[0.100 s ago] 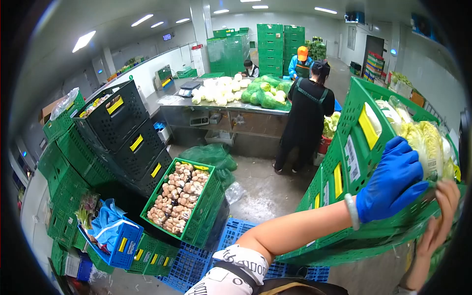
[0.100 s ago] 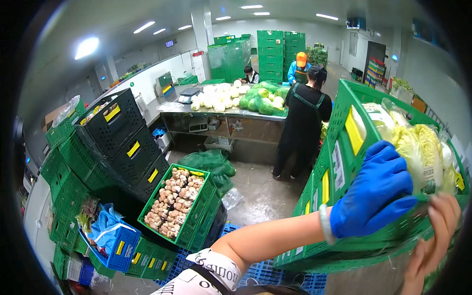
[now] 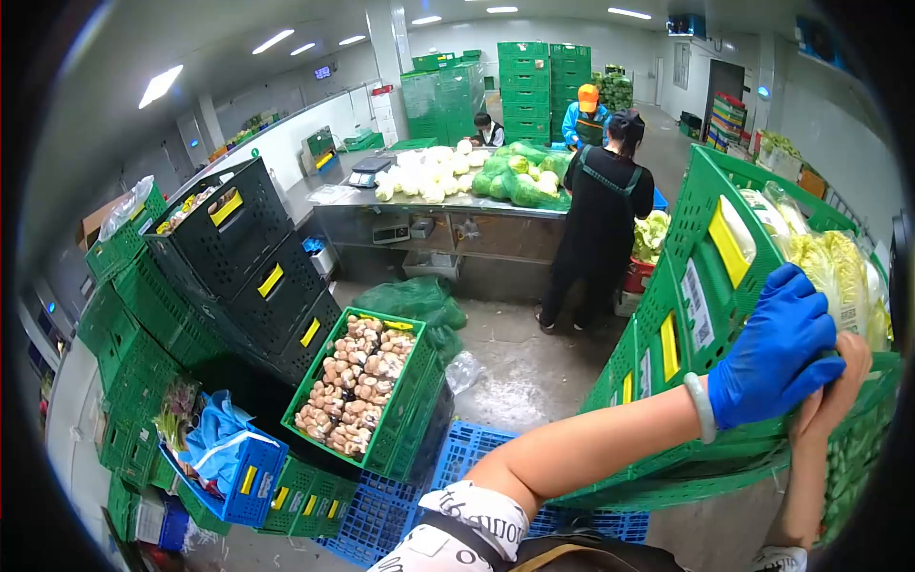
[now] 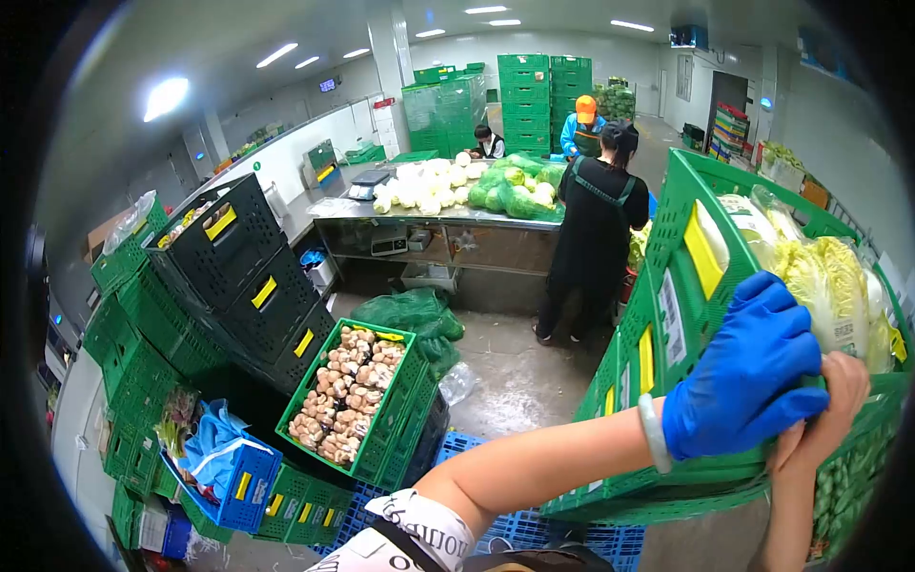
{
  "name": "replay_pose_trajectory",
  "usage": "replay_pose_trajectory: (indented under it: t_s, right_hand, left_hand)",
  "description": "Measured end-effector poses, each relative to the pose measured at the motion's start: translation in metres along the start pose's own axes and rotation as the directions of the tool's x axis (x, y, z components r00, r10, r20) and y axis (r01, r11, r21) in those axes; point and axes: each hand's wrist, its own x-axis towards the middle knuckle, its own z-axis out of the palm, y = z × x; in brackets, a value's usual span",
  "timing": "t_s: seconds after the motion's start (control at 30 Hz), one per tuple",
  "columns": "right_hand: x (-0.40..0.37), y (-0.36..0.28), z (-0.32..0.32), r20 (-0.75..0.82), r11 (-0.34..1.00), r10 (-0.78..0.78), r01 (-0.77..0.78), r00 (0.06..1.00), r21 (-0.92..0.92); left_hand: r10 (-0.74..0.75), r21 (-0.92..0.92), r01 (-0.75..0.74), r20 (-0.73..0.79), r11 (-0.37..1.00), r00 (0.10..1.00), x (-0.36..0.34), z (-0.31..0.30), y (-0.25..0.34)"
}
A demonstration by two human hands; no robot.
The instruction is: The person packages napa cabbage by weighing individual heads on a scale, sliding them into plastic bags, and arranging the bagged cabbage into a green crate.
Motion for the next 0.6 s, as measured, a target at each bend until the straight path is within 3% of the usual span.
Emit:
replay_pose_trajectory:
  t_s: [0.07,0.23,0.3,0.33,0.37,0.43,0.53,0.6]
  right_hand:
    - [0.001,0.01,0.01,-0.138,0.994,-0.069,0.056,0.988,-0.092]
    - [-0.007,0.027,0.016,-0.216,0.998,-0.049,0.04,0.975,-0.047]
    - [-0.009,0.017,0.023,-0.305,0.995,0.1,-0.099,0.947,0.018]
    - [-0.004,0.006,0.025,-0.346,0.983,0.182,-0.174,0.921,0.053]
    - [0.017,0.005,0.014,-0.239,0.97,-0.244,0.23,0.94,-0.083]
    - [0.016,0.005,0.02,-0.291,0.984,-0.165,0.139,0.942,-0.107]
    - [0.014,0.004,0.033,-0.363,0.991,-0.09,0.049,0.928,-0.122]
    - [0.014,0.005,0.037,-0.387,0.991,-0.083,0.034,0.918,-0.132]
  left_hand:
    - [0.095,0.054,-0.092,-0.066,0.994,0.993,0.005,0.006,-0.006]
    - [0.054,0.054,-0.055,0.018,0.997,0.998,0.007,0.007,-0.009]
    - [0.079,-0.013,-0.08,-0.072,0.997,0.994,0.006,0.009,-0.008]
    - [0.078,0.003,-0.078,-0.046,0.997,0.996,0.004,0.009,-0.009]
    - [0.077,0.019,-0.076,-0.019,0.997,0.997,0.002,0.009,-0.01]
    - [0.063,0.135,-0.071,0.061,0.988,0.996,-0.001,0.012,-0.011]
    - [0.052,0.096,-0.065,0.126,0.993,0.991,-0.009,0.029,-0.014]
    - [0.105,-0.056,-0.098,0.14,0.994,0.985,-0.006,0.018,-0.019]
